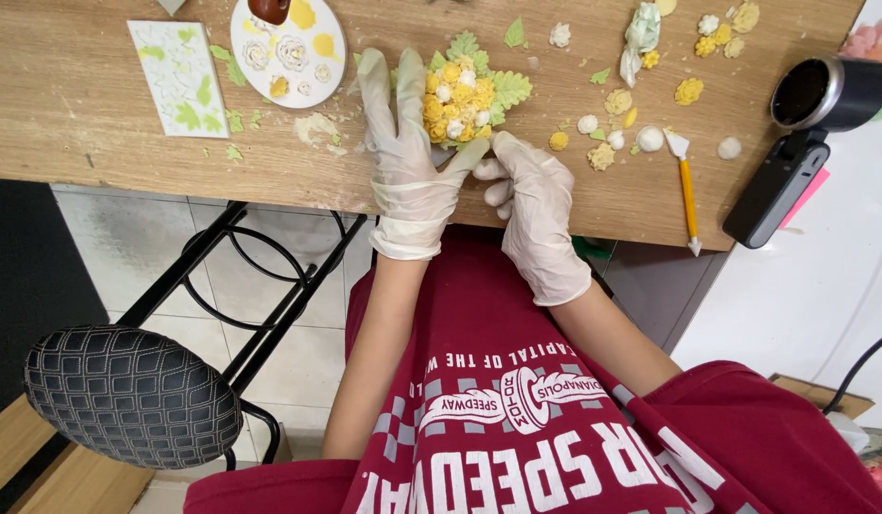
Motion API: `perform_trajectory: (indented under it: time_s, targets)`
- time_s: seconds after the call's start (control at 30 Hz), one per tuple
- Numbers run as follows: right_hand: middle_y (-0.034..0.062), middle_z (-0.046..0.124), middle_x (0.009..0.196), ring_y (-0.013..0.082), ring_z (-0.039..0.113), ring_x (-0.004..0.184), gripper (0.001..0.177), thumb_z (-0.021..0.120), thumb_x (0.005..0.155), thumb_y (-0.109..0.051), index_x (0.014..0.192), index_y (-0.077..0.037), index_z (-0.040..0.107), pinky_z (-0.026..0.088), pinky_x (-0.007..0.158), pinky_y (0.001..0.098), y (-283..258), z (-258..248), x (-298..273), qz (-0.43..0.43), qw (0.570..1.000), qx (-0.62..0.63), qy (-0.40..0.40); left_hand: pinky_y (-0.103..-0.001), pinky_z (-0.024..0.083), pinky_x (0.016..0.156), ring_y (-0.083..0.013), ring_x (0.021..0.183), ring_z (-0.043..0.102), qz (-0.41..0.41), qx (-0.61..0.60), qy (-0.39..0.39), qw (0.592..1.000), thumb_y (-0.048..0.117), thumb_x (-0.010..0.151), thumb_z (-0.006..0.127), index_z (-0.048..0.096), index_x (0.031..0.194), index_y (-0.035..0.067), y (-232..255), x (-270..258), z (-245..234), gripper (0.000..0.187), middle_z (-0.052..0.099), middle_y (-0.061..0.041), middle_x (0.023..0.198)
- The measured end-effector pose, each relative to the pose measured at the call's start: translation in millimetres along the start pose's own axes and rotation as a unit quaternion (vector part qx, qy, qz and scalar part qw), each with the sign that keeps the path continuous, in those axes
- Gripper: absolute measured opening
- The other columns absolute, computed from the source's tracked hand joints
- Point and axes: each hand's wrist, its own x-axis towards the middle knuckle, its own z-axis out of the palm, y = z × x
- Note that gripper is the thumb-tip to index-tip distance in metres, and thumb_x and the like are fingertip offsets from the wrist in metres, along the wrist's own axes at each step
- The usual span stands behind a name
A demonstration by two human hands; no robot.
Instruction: Assembling a floral arrangement using small pre-formed wax flowers and leaves, using melted wax as an adhesive.
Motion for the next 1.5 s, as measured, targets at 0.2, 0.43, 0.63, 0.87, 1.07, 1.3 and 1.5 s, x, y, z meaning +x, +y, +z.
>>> perform_trajectory:
  time_s: [0.2,0.43,0.63,0.87,1.07,1.3,1.5]
  targets:
    - [0.0012,0.074,0.08,0.0046,0.053,0.054,0.022,0.068,0.097,-0.025,0.097,-0.004,0.074,0.039,0.046,0.0204,1,-2,1,-0.015,0.999,-0.028,0.002,-0.047,0.03,0.134,-0.0401,0.161,0.023,-0.006,-0.002,0.005,1.0,0.021,0.08,0.098,0.03,0.164,0.011,2,0,-2,0.108,0.017,-0.022,0.171]
    - [-0.0017,0.072,0.077,0.0025,0.051,0.053,0.021,0.073,0.094,-0.026,0.099,-0.006,0.073,0.036,0.045,0.0181,-10,8,6,-0.002,1.0,-0.029,0.007,-0.046,0.03,0.133,-0.0409,0.161,0.024,-0.003,-0.006,0.003,1.0,0.017,0.078,0.098,0.029,0.163,0.009,3,0,-4,0.11,0.019,-0.024,0.17]
    - [-0.0015,0.069,0.073,0.0022,0.048,0.049,0.019,0.077,0.093,-0.024,0.095,-0.005,0.072,0.033,0.042,0.0177,-11,8,10,-0.006,0.999,-0.05,0.008,-0.044,0.03,0.134,-0.0419,0.161,0.023,-0.006,-0.029,-0.002,1.0,0.011,0.077,0.095,0.028,0.164,0.009,7,-3,-10,0.11,0.018,-0.025,0.17]
    - [-0.0034,0.065,0.07,0.0029,0.048,0.049,0.017,0.072,0.095,-0.024,0.097,-0.007,0.071,0.033,0.042,0.0183,-26,-8,-12,0.034,0.999,0.009,-0.024,-0.045,0.032,0.134,-0.0374,0.157,0.032,-0.002,0.023,0.02,1.0,0.01,0.087,0.093,0.035,0.161,0.005,32,-30,-32,0.094,0.03,-0.017,0.165]
    - [-0.0039,0.063,0.074,0.0028,0.051,0.057,0.017,0.069,0.096,-0.021,0.104,-0.006,0.073,0.038,0.048,0.0177,-26,-36,-65,0.06,0.988,0.089,-0.113,-0.031,0.054,0.103,-0.0169,0.11,0.063,-0.264,-0.49,-0.025,0.831,0.001,0.095,0.073,0.051,0.147,-0.001,77,-70,-26,0.057,0.061,-0.019,0.137]
    - [-0.002,0.069,0.083,0.0021,0.053,0.065,0.022,0.07,0.098,-0.022,0.109,-0.004,0.075,0.042,0.058,0.0163,-38,-72,-76,0.009,0.994,0.002,-0.105,-0.031,0.056,0.099,-0.0167,0.108,0.068,-0.31,-0.562,-0.042,0.766,-0.003,0.095,0.07,0.065,0.116,-0.006,100,-60,-14,0.022,0.068,-0.017,0.127]
    - [0.0045,0.073,0.106,0.0132,0.063,0.083,0.026,0.069,0.104,-0.024,0.119,-0.003,0.073,0.053,0.072,0.0279,-48,-135,-41,-0.355,0.891,-0.275,0.067,-0.03,0.061,0.085,-0.019,0.095,0.073,-0.394,-0.545,-0.079,0.736,0.0,0.093,0.067,0.064,0.107,-0.003,100,-40,-22,0.014,0.07,-0.016,0.116]
